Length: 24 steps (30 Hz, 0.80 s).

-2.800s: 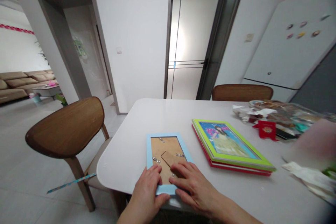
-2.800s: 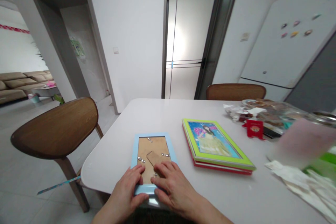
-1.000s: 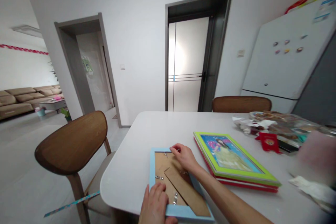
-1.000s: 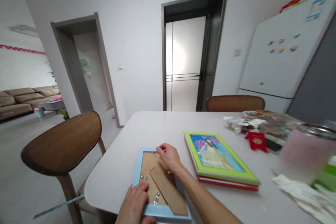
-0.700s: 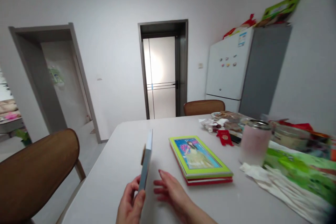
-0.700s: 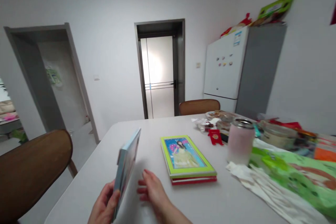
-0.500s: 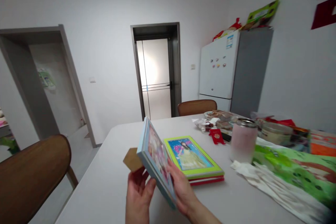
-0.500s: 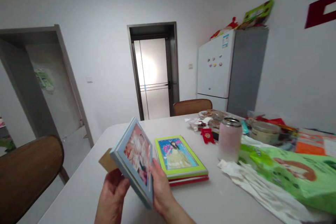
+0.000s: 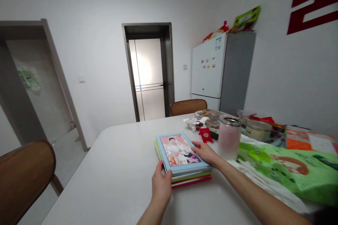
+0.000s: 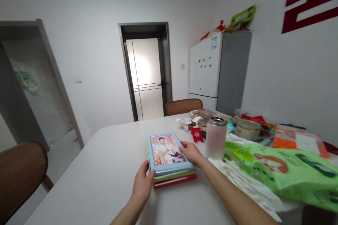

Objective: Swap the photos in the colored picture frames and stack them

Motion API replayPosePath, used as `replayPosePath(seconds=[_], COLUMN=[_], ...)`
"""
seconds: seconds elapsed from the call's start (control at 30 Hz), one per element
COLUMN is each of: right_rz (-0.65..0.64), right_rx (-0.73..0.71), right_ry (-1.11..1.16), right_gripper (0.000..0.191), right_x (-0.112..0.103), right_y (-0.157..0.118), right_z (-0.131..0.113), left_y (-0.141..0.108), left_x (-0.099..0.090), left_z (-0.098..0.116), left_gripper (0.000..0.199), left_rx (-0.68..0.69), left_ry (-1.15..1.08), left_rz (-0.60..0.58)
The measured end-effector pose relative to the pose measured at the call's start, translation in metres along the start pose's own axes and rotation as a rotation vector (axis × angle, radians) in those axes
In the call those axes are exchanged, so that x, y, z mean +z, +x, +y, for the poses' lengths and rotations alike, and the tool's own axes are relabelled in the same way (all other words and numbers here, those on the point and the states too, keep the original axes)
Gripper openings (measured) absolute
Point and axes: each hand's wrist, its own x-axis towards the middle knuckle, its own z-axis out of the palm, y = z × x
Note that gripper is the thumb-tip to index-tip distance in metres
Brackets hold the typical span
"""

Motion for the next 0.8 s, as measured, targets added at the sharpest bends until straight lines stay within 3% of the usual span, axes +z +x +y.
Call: replayPosePath(seconds=[0.27,0.4,0.53,0.63,0.8], right_rz=[-0.044,-0.051,-0.191,-0.308,-0.351], right_rx=[0.073,0.089,0.119,0.042,-0.076], right_ry=[-0.021,0.091,0.163,0.188,0.14], right_gripper=[0.039,0.045,0.048,0.048,0.046], right_x=[0.008,0.03,0.073,0.116,0.19], right_y=[-0.024,-0.03,-0.03,-0.029,-0.02], right_z=[0.024,0.031,0.021,0.009,-0.001], left_y=[-0.015,-0.014,-0.006,0.002,0.011], left_x=[0.0,-0.019,-0.066,-0.111,-0.174], left_z=[-0.021,-0.027,-0.031,-0.029,-0.023], left_gripper=[0.056,0.061,0.062,0.06,0.059], left_rx=[-0.038,-0.058,-0.082,-0.095,-0.093], left_ry=[0.144,0.191,0.24,0.275,0.296], left_rz=[-0.008,0.036,0.142,0.228,0.358])
